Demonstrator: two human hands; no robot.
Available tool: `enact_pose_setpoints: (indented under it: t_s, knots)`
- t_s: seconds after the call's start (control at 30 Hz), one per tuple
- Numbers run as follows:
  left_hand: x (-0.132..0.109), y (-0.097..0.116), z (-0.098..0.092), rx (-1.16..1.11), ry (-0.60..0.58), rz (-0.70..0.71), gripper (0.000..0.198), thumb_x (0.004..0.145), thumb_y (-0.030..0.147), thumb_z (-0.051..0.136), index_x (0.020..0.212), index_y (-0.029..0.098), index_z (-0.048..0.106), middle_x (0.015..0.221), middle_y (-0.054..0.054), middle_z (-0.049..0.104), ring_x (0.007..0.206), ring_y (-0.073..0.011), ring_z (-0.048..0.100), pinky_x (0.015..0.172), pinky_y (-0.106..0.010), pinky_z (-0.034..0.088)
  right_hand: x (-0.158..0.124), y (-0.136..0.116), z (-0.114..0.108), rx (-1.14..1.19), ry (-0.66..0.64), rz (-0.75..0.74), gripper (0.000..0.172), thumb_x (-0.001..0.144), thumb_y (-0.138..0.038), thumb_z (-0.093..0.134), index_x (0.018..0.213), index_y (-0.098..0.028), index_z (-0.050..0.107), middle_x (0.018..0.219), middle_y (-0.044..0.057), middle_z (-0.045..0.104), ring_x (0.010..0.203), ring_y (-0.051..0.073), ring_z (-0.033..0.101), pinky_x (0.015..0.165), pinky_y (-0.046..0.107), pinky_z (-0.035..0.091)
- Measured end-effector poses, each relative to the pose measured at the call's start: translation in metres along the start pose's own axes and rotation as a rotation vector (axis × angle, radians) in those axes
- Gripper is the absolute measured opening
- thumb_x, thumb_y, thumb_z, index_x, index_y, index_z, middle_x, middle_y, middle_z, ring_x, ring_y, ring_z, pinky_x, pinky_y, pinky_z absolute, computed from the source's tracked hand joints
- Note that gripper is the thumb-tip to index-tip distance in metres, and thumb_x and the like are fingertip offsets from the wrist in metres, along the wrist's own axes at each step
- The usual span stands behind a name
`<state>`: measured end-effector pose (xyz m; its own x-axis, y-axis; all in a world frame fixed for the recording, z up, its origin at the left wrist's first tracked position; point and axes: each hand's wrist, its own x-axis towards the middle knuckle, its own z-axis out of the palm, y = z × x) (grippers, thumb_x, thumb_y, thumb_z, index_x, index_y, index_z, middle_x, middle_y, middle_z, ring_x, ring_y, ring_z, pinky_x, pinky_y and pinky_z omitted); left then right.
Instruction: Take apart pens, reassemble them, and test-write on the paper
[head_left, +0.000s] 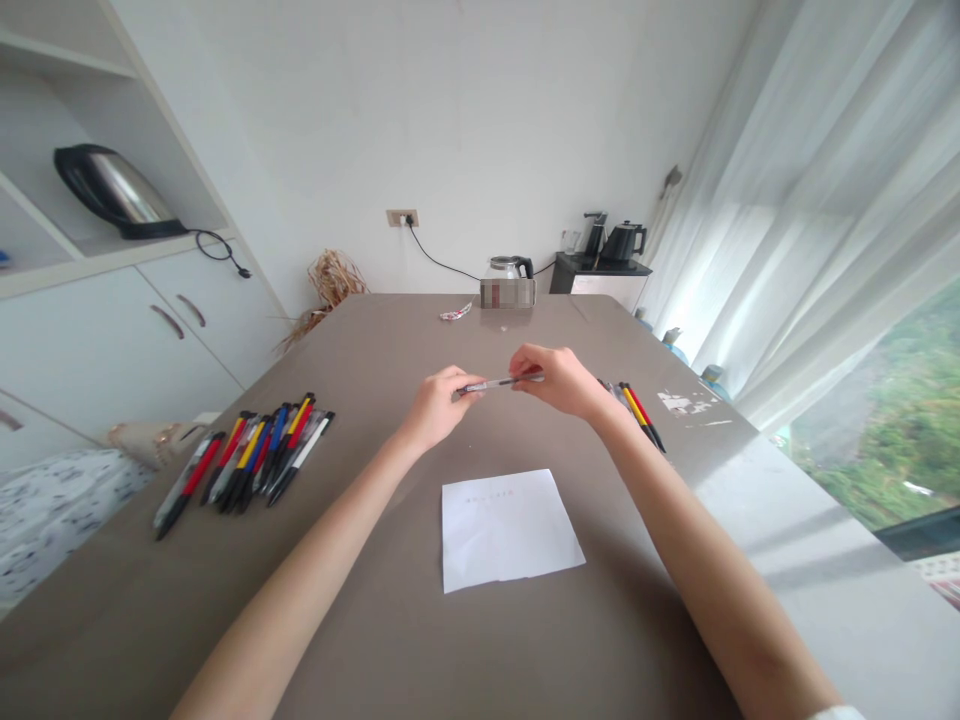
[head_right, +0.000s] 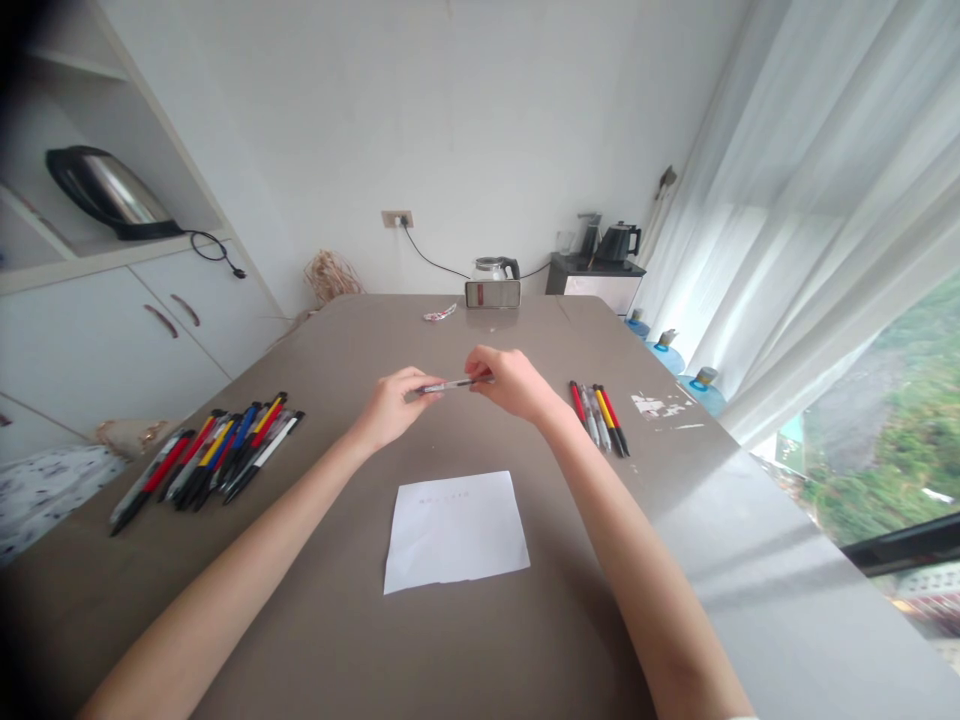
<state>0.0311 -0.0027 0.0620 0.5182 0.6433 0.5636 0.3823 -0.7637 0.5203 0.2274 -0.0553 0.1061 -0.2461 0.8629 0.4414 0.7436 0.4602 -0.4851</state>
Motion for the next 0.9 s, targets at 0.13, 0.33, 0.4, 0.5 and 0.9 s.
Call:
enact_pose_setpoints:
  t_s: [0.13,0.33,0.4,0.5,0.9]
  knots:
    - [0.002,0.002,-0.002,-0.043,0.015,-0.016,0.021,0.076,0.028,0.05,0.092,0.021,0.062,0.083,-0.002,0.059,0.074,-0.0124,0.053,0.071,-0.025,0.041,0.0,-0.001,-0.004,-0.058,0.042,0.036,0.022,0.069,-0.026,0.057,0.09,-0.022,0.052,0.081,0.002,0.062,0.072,0.014,0.057,0.064,0.024,0.04]
    - [0.003,0.003,-0.004,-0.069,0.037,-0.032,0.021,0.075,0.03,0.051,0.09,0.02,0.063,0.082,-0.003,0.06,0.073,-0.0128,0.054,0.071,-0.026,0.042,0.002,0.001,-0.003,-0.188,0.142,0.175,0.035,0.063,-0.047,0.059,0.083,-0.02,0.052,0.07,0.003,0.058,0.063,0.015,0.053,0.057,0.025,0.037]
    - [0.003,0.002,-0.004,-0.072,0.044,-0.04,0.022,0.075,0.03,0.051,0.089,0.02,0.063,0.082,-0.003,0.06,0.073,-0.0131,0.054,0.071,-0.027,0.042,0.001,0.002,-0.003,-0.079,0.125,0.174,0.033,0.066,-0.046,0.056,0.085,-0.019,0.051,0.069,0.002,0.056,0.062,0.013,0.052,0.057,0.024,0.038]
    - [0.003,0.001,-0.004,-0.074,0.068,-0.057,0.022,0.075,0.031,0.051,0.09,0.02,0.063,0.082,-0.003,0.06,0.074,-0.0134,0.054,0.071,-0.027,0.042,-0.001,0.004,-0.006,0.126,0.067,0.154,0.032,0.072,-0.038,0.052,0.098,-0.019,0.048,0.076,0.002,0.057,0.064,0.012,0.052,0.058,0.024,0.041]
    - [0.002,-0.001,-0.008,-0.106,0.084,-0.041,0.022,0.075,0.03,0.051,0.09,0.02,0.062,0.082,-0.003,0.059,0.074,-0.013,0.053,0.071,-0.027,0.042,-0.006,0.012,-0.018,0.543,-0.041,0.251,0.037,0.07,-0.05,0.052,0.079,-0.014,0.05,0.074,0.009,0.065,0.053,0.013,0.059,0.048,0.025,0.047]
